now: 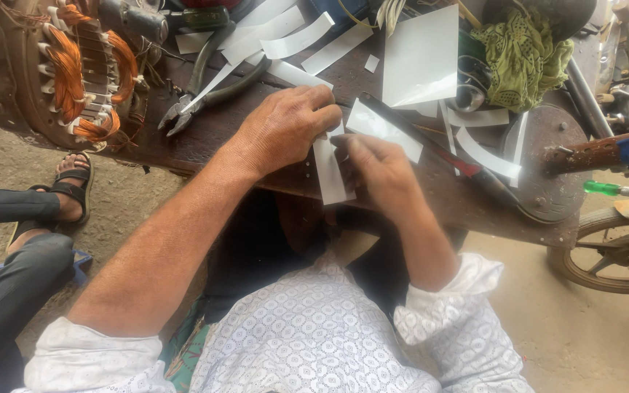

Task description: The person uses a utility knife to cut white insulation paper into strips on a wooden workbench. They repeatedly fold, align, and slice the paper, then stack the cut pieces on the table.

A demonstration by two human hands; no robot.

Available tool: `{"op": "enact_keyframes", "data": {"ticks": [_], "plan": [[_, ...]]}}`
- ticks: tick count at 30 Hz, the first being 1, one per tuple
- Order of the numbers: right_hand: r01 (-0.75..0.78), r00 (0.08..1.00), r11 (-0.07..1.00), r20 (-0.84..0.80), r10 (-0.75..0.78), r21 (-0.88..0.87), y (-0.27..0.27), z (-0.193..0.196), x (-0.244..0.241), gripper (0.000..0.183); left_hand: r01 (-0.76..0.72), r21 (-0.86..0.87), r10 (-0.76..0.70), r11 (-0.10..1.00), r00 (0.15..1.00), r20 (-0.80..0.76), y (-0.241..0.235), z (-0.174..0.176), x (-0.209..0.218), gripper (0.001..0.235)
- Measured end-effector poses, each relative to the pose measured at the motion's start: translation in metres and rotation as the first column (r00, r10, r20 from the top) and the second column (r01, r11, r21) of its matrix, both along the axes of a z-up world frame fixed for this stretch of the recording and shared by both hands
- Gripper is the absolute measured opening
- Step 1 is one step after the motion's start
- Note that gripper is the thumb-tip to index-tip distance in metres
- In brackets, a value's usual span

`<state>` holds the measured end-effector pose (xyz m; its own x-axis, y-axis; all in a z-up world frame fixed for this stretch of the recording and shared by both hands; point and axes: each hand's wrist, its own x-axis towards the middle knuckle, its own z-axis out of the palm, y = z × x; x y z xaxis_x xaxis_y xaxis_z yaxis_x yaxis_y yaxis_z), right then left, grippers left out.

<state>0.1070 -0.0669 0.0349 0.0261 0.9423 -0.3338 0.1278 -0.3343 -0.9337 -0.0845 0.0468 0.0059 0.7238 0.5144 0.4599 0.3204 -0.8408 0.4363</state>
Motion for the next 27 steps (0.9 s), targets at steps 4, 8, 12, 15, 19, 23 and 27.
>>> {"op": "enact_keyframes", "data": {"ticks": [4,8,12,15,19,23,27], "plan": [[-0.070,0.987,0.956,0.160,0.025,0.284,0.000,-0.006,-0.006,0.030,-0.095,0.003,0.095,0.995,0.994,0.047,-0.009,-0.002,0.001,0.014],[-0.195,0.846,0.878,0.528,-0.076,0.438,-0.006,-0.006,-0.025,0.029,-0.211,-0.071,0.217,0.975,0.972,0.094,-0.025,-0.004,-0.006,0.039],[-0.204,0.835,0.865,0.543,-0.090,0.458,-0.005,-0.002,-0.031,0.029,-0.253,-0.186,0.269,0.949,0.961,0.067,-0.051,0.000,-0.020,0.061],[-0.196,0.851,0.860,0.517,-0.089,0.471,0.001,-0.004,-0.025,0.031,-0.254,-0.185,0.267,0.949,0.963,0.047,-0.065,0.000,-0.019,0.074],[-0.168,0.855,0.853,0.504,-0.124,0.494,0.011,-0.012,-0.022,0.028,-0.311,-0.158,0.316,0.937,0.949,0.004,-0.064,-0.002,-0.011,0.074],[-0.113,0.909,0.866,0.402,-0.108,0.487,0.018,-0.014,-0.013,0.029,-0.353,-0.187,0.354,0.917,0.935,-0.033,-0.060,-0.003,-0.004,0.042],[-0.134,0.920,0.857,0.384,-0.078,0.498,0.020,-0.013,-0.008,0.032,-0.349,-0.044,0.346,0.936,0.936,-0.070,-0.059,-0.004,-0.003,0.024]]}}
